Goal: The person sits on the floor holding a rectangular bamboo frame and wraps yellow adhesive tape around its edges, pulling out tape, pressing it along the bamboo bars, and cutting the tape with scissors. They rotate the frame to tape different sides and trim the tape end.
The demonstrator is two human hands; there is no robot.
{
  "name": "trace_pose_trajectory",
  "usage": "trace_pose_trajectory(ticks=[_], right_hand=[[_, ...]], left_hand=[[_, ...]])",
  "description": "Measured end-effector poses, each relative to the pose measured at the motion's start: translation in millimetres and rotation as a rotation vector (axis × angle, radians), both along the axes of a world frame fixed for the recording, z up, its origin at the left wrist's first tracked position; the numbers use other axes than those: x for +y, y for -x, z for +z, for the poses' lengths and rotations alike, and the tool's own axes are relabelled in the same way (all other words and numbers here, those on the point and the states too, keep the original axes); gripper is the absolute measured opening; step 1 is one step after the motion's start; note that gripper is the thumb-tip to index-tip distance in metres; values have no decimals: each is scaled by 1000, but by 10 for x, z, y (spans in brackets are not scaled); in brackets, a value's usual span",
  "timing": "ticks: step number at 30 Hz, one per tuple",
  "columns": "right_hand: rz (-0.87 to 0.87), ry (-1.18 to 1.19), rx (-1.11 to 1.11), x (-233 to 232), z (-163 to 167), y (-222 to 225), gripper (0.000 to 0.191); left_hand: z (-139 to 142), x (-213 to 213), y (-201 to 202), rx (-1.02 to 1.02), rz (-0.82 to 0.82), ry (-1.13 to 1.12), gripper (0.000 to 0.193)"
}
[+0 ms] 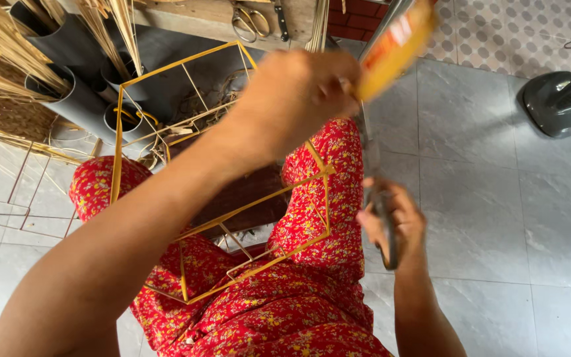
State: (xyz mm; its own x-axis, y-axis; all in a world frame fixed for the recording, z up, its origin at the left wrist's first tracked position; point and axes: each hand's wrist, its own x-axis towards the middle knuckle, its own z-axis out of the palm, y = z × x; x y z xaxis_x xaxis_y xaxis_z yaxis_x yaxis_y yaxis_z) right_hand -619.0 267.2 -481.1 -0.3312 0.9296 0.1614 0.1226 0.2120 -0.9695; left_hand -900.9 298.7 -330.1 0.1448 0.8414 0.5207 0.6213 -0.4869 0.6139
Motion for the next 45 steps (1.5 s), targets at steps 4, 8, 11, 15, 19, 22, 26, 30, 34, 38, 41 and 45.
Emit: trace_pose_trajectory(ticks=[4,8,11,15,19,22,26,30,34,38,41,45], right_hand=[[-131,-199,148,-38,264,240,50],[11,-416,162,72,451,599,52],[38,-424,129,130,509,847,56],[26,-316,153,111,534,997,52],[33,-203,170,14,513,975,44],[140,-54,301,12,480,920,38],[169,38,480,44,425,896,38],[103,79,561,-13,431,875,41],[34,108,522,-113,492,810,45],[71,177,672,-115,460,750,41],[55,214,750,-81,321,734,37],[135,302,880,-102,104,715,31]], left_hand=[[123,-333,303,-142,107,36,28],[215,-882,429,-172,188,64,23],[189,-1356,520,-227,306,116,20],[-59,-1942,570,-673,456,100,21],[-422,-2479,559,-809,672,-82,22],[-715,-2768,545,-844,750,-162,22],[-1114,-2959,568,-965,800,-171,21],[-1471,-3023,615,-997,811,-136,24],[-1705,-2955,627,-1009,821,-65,15],[-1807,-2760,582,-1044,813,-19,10],[-1806,-2598,555,-1197,732,-58,18],[-1712,-2341,586,-1200,733,-221,11]])
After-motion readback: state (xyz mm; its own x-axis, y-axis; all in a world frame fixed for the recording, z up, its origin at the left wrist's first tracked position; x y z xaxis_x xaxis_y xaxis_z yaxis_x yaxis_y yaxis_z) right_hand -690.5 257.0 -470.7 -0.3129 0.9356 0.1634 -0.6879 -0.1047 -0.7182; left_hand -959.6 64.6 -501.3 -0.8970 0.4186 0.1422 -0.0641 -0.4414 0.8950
